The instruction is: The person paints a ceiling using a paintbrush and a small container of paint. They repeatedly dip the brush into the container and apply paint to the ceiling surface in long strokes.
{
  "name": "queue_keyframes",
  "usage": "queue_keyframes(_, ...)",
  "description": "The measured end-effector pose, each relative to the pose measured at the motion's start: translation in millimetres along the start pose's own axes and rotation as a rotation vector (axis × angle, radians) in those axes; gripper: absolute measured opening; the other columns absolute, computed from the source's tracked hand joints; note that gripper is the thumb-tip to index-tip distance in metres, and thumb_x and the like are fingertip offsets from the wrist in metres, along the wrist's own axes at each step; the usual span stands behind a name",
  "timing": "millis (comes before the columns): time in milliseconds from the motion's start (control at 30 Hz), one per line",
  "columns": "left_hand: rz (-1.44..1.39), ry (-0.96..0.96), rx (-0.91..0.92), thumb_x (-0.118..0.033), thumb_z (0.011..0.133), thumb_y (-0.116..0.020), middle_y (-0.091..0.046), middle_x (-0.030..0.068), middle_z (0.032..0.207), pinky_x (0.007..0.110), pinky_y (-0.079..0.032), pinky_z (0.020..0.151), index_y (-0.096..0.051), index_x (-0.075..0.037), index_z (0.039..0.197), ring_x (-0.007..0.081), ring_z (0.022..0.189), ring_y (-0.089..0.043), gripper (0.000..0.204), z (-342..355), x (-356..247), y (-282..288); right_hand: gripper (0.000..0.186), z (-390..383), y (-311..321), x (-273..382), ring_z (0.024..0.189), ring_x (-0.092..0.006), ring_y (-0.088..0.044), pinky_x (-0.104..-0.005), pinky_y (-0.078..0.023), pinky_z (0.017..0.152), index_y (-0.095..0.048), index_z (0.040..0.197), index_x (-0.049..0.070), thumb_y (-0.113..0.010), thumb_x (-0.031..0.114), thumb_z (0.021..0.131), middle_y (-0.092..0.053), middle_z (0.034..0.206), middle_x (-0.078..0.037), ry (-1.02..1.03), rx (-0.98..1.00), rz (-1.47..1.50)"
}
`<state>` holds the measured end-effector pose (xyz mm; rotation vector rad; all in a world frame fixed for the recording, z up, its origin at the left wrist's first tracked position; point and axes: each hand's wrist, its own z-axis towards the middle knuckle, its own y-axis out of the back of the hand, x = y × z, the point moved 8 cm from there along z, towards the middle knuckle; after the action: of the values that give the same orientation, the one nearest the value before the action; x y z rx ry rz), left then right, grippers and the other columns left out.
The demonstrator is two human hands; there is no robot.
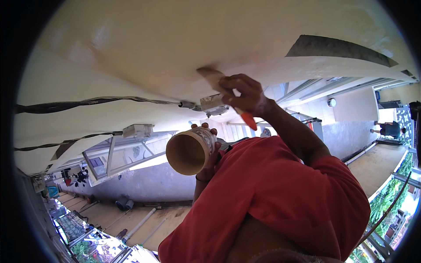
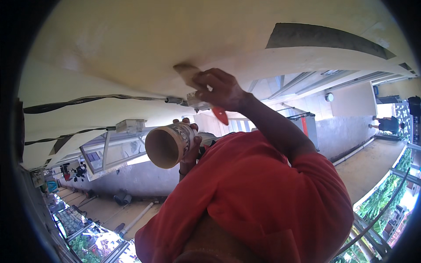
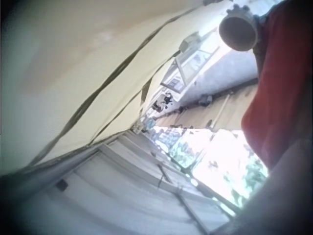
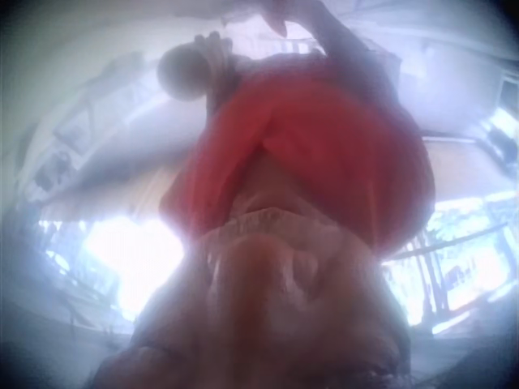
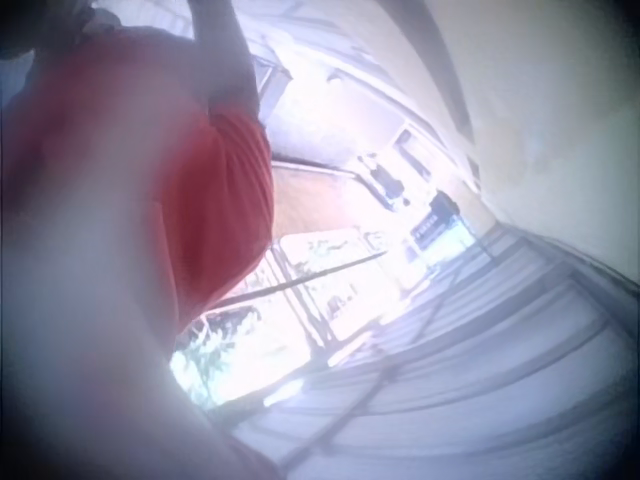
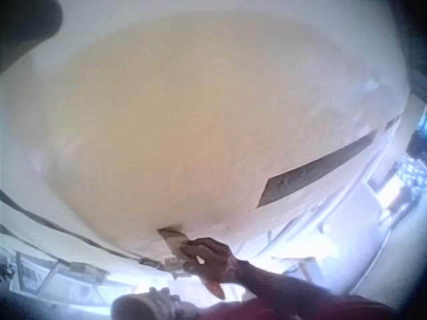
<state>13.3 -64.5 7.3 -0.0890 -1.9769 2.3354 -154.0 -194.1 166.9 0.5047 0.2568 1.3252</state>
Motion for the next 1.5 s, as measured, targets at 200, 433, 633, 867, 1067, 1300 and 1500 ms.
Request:
queue_keyframes(200, -0.021, -0.009, -0.024, -0.039, 0.107, -0.065, -0.043, 0.0127, 0.154, 0.062, -0.054, 0.105, -0.047, -0.022, 0.158, 0.0357, 0.146, -0.043, 0.057, -3.6, -9.0, 6.6, 0.017, -12.8, 150.6, -22.2, 0.107, -0.0331, -0.076, -0.0350, -0.065, 0.080, -0.074, 0.092, 0.010, -0.086, -0.002, 0.088, -0.073, 0.116, -0.021, -0.198, -0.364, -0.495)
queue_keyframes(433, 0.051, 0.016, -0.049, -0.040, 0.107, -0.065, -0.045, 0.0130, 0.153, 0.062, -0.056, 0.101, -0.048, -0.021, 0.157, 0.0361, 0.144, -0.045, 0.056, 8.9, -3.6, 14.9, 0.023, -16.2, 50.6, -9.7, 0.107, -0.0360, -0.071, -0.0467, -0.062, 0.087, -0.076, 0.089, 0.014, -0.087, 0.016, 0.069, -0.072, 0.114, -0.012, -0.060, -0.129, -0.337)
queue_keyframes(633, 0.280, 0.007, -0.149, -0.040, 0.106, -0.065, -0.045, 0.0131, 0.154, 0.061, -0.055, 0.103, -0.050, -0.021, 0.157, 0.0363, 0.144, -0.045, 0.056, 3.6, -1.4, 19.0, 0.020, -76.3, -26.4, 10.2, 0.104, -0.0268, -0.071, -0.0407, -0.063, 0.086, -0.075, 0.098, 0.017, -0.082, 0.013, 0.079, -0.071, 0.117, -0.008, -0.226, 0.210, 0.129)
queue_keyframes(867, -0.074, 0.151, -0.070, -0.039, 0.106, -0.065, -0.045, 0.0128, 0.155, 0.062, -0.051, 0.106, -0.050, -0.021, 0.158, 0.0360, 0.147, -0.042, 0.057, 24.8, 26.0, 7.1, 0.016, -209.4, 30.4, -45.9, 0.084, -0.0260, -0.077, -0.0371, -0.061, 0.076, -0.076, 0.104, 0.010, -0.084, 0.018, 0.092, -0.077, 0.094, -0.008, -1.092, 0.137, 0.219)
queue_keyframes(1067, -0.014, 0.221, -0.068, -0.041, 0.106, -0.066, -0.045, 0.0128, 0.157, 0.060, -0.052, 0.105, -0.050, -0.020, 0.158, 0.0373, 0.147, -0.042, 0.059, 37.7, 44.8, 5.0, 0.032, -350.8, 79.9, -47.7, 0.081, -0.0170, -0.075, -0.0328, -0.063, 0.076, -0.076, 0.113, -0.003, -0.082, 0.025, 0.098, -0.077, 0.093, -0.009, -1.825, -0.334, 0.327)
queue_keyframes(1300, 0.047, 0.303, -0.124, -0.047, 0.104, -0.068, -0.046, 0.0132, 0.158, 0.058, -0.055, 0.103, -0.050, -0.020, 0.160, 0.0385, 0.145, -0.046, 0.065, 49.6, 74.5, 0.4, 0.042, -424.9, 94.1, -23.0, 0.080, -0.0299, -0.077, -0.0435, -0.068, 0.074, -0.071, 0.116, -0.005, -0.070, 0.035, 0.105, -0.075, 0.097, -0.020, -2.056, -0.985, 0.575)
queue_keyframes(1500, 0.097, 0.344, -0.182, -0.054, 0.102, -0.070, -0.047, 0.0156, 0.156, 0.055, -0.058, 0.100, -0.048, -0.017, 0.160, 0.0403, 0.142, -0.048, 0.072, 62.3, 97.9, 0.3, 0.046, -441.0, 120.3, -19.1, 0.081, -0.0291, -0.077, -0.0400, -0.066, 0.073, -0.072, 0.115, -0.003, -0.067, 0.041, 0.106, -0.075, 0.098, -0.018, -2.091, -1.025, 0.503)
